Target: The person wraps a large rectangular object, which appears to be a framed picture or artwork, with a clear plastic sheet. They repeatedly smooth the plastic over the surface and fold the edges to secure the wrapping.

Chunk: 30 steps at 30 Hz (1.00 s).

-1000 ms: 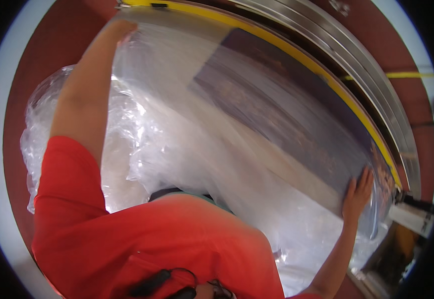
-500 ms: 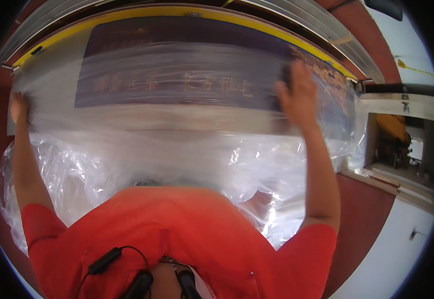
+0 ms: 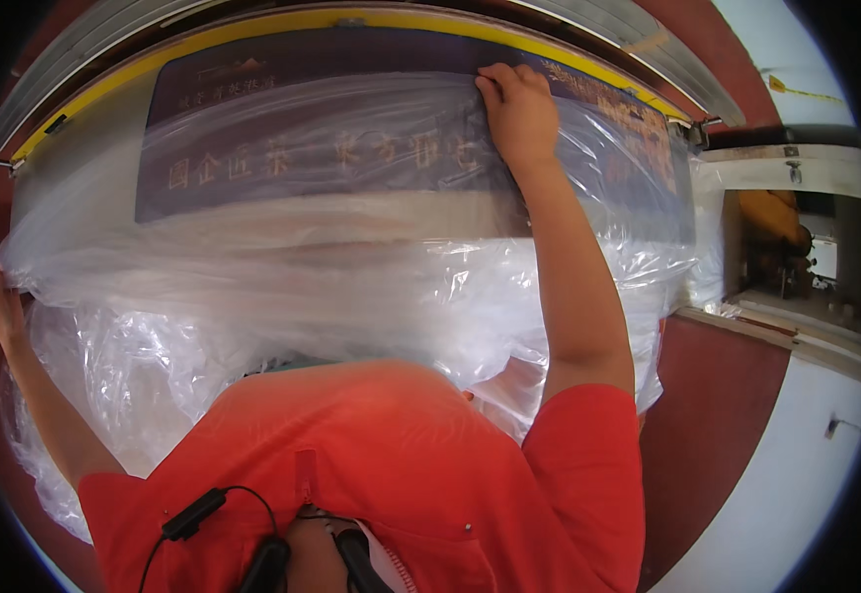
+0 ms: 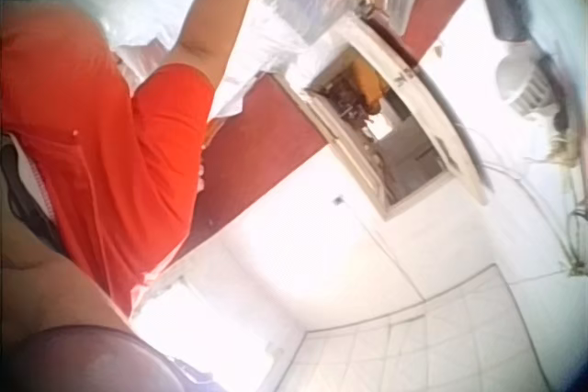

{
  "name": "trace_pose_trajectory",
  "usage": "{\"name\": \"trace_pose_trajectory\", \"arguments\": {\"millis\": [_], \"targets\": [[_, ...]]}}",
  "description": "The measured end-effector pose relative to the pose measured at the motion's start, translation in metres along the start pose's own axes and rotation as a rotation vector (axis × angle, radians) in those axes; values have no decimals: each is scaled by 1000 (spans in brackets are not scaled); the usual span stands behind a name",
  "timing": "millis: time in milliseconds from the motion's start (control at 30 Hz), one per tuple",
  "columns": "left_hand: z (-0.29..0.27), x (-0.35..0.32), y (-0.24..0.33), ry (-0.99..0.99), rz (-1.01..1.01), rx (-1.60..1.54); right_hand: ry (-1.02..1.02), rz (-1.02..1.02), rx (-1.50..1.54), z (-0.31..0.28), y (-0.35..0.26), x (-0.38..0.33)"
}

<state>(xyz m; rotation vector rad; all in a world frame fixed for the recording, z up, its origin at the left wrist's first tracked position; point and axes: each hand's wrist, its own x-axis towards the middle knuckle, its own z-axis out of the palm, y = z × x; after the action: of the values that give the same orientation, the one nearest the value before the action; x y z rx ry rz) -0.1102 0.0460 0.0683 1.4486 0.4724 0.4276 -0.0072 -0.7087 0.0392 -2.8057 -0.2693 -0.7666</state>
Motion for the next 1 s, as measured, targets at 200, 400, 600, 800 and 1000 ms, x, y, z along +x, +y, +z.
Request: {"name": "trace_pose_trajectory", "arguments": {"millis": [200,400,600,800,1000], "targets": [[-104,85,-1,-192,22,-129,-265,544,907,-41,-40,14],[110,120,-88,287,339,811,-21,485,389,-17,54,-1],[214,166,-79,379,269,1170,95,674,436,-2,108,62],[235,152,-74,440,147,1323,213,796,243,25,120,50],[196,179,-84,559,112,1195,311,834,242,23,95,49]]}}
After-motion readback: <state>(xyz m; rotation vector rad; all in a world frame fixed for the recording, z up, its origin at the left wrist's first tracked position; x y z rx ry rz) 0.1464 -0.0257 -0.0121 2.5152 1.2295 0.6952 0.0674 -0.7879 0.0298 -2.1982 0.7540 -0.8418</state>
